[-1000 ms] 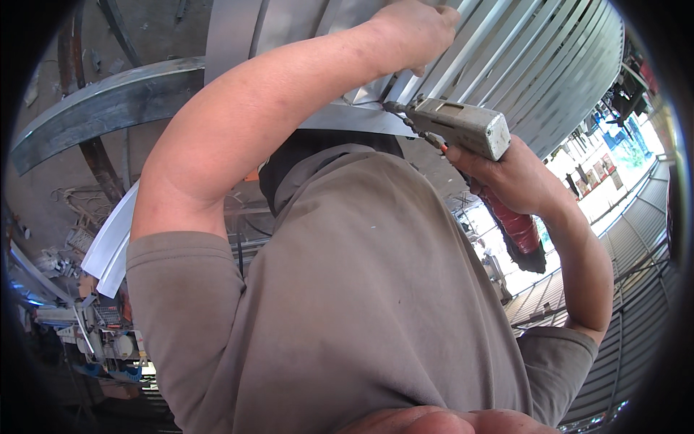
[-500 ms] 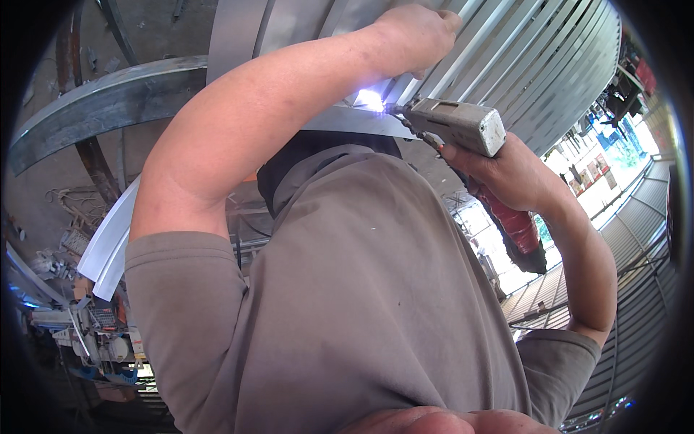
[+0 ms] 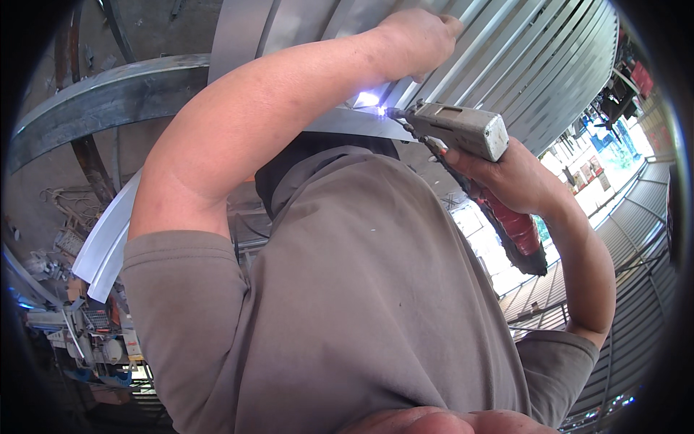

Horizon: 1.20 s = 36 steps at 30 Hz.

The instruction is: The person welds seams on a large curved metal duct using a handheld welding torch. They repeatedly position the torch along the seam, apply welds, and adjust the duct with their other hand to maintain alignment.

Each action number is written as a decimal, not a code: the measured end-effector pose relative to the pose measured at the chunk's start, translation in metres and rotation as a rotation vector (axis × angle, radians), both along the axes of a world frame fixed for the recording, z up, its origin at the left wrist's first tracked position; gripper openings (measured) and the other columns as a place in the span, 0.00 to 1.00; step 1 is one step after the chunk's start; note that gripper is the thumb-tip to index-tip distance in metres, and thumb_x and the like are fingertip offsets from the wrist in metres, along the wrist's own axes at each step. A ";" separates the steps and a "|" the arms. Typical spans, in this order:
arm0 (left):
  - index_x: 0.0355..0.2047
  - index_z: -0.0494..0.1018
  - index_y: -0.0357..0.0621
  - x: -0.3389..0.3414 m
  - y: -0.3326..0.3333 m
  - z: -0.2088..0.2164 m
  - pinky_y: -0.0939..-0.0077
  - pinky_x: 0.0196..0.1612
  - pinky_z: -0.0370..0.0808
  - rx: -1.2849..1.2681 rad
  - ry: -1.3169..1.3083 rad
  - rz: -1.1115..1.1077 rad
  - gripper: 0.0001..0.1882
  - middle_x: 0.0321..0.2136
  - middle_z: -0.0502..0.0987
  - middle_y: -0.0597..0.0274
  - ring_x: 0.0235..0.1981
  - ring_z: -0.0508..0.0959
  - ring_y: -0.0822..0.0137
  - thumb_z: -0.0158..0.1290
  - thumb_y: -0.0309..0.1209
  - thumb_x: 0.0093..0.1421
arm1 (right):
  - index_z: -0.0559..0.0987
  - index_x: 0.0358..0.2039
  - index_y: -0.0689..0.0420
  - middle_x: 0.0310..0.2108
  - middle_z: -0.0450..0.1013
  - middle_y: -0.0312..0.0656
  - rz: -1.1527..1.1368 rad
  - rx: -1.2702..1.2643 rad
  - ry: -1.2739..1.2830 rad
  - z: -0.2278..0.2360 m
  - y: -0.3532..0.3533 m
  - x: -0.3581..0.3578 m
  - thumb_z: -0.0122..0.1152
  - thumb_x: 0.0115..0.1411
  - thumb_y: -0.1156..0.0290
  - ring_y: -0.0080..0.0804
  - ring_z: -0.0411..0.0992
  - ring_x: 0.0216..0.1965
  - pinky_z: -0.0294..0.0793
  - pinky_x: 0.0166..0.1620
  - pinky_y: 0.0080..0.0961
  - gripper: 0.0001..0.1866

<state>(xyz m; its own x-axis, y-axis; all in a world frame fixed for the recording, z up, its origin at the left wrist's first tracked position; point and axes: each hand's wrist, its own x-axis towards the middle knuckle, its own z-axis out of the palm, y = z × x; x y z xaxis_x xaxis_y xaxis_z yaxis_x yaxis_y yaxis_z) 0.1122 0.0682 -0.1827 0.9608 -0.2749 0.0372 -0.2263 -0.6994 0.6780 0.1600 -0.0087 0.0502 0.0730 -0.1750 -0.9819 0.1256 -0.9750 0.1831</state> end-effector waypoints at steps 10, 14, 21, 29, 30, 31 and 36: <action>0.45 0.80 0.30 -0.005 0.008 0.003 0.68 0.40 0.84 -0.042 0.075 -0.032 0.20 0.50 0.78 0.49 0.40 0.86 0.57 0.66 0.30 0.55 | 0.77 0.59 0.58 0.37 0.81 0.44 0.000 0.040 -0.007 -0.002 -0.004 -0.001 0.64 0.66 0.51 0.32 0.80 0.33 0.80 0.40 0.32 0.28; 0.45 0.80 0.29 -0.006 0.009 0.002 0.68 0.40 0.84 -0.050 0.112 -0.039 0.21 0.52 0.78 0.49 0.41 0.86 0.57 0.67 0.31 0.54 | 0.77 0.59 0.58 0.39 0.82 0.45 0.045 0.072 -0.006 -0.002 0.001 -0.001 0.64 0.66 0.51 0.33 0.81 0.34 0.80 0.41 0.33 0.29; 0.45 0.81 0.31 -0.003 0.013 -0.004 0.68 0.40 0.84 -0.009 0.100 -0.093 0.18 0.54 0.76 0.49 0.41 0.86 0.58 0.65 0.30 0.57 | 0.76 0.60 0.57 0.38 0.81 0.45 0.030 -0.058 0.021 -0.002 0.012 0.001 0.64 0.65 0.50 0.33 0.81 0.35 0.80 0.41 0.32 0.30; 0.39 0.81 0.38 0.005 0.020 -0.003 0.60 0.42 0.82 -0.349 0.164 0.186 0.12 0.42 0.82 0.50 0.40 0.85 0.52 0.55 0.35 0.66 | 0.76 0.60 0.59 0.39 0.79 0.41 -0.138 -0.091 -0.185 0.035 0.009 0.008 0.69 0.63 0.54 0.26 0.78 0.34 0.79 0.36 0.25 0.30; 0.40 0.81 0.40 0.010 0.032 0.000 0.59 0.44 0.81 -0.469 0.144 0.271 0.11 0.44 0.82 0.49 0.40 0.85 0.51 0.55 0.34 0.64 | 0.76 0.60 0.60 0.39 0.79 0.40 -0.147 -0.119 -0.211 0.043 0.005 0.013 0.69 0.63 0.55 0.25 0.78 0.34 0.78 0.35 0.24 0.30; 0.40 0.81 0.42 0.013 0.045 0.006 0.57 0.47 0.81 -0.587 0.121 0.356 0.11 0.46 0.82 0.49 0.40 0.85 0.50 0.55 0.33 0.62 | 0.76 0.59 0.61 0.38 0.78 0.39 -0.186 -0.036 -0.251 0.051 -0.001 0.015 0.70 0.63 0.54 0.24 0.77 0.33 0.78 0.34 0.24 0.31; 0.42 0.80 0.36 -0.063 0.075 0.049 0.65 0.42 0.80 -0.897 0.361 0.466 0.15 0.36 0.83 0.51 0.39 0.84 0.55 0.57 0.38 0.66 | 0.77 0.50 0.67 0.35 0.79 0.42 -0.279 0.268 -0.469 0.074 -0.044 0.022 0.60 0.70 0.56 0.26 0.77 0.30 0.77 0.33 0.24 0.23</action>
<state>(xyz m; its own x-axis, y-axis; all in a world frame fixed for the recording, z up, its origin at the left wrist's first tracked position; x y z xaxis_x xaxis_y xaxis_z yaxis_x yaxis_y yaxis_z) 0.0496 0.1428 -0.1339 0.9584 0.1083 -0.2639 0.2507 0.1217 0.9604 0.1817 -0.0531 0.1245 0.4957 -0.0006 -0.8685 -0.1757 -0.9794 -0.0997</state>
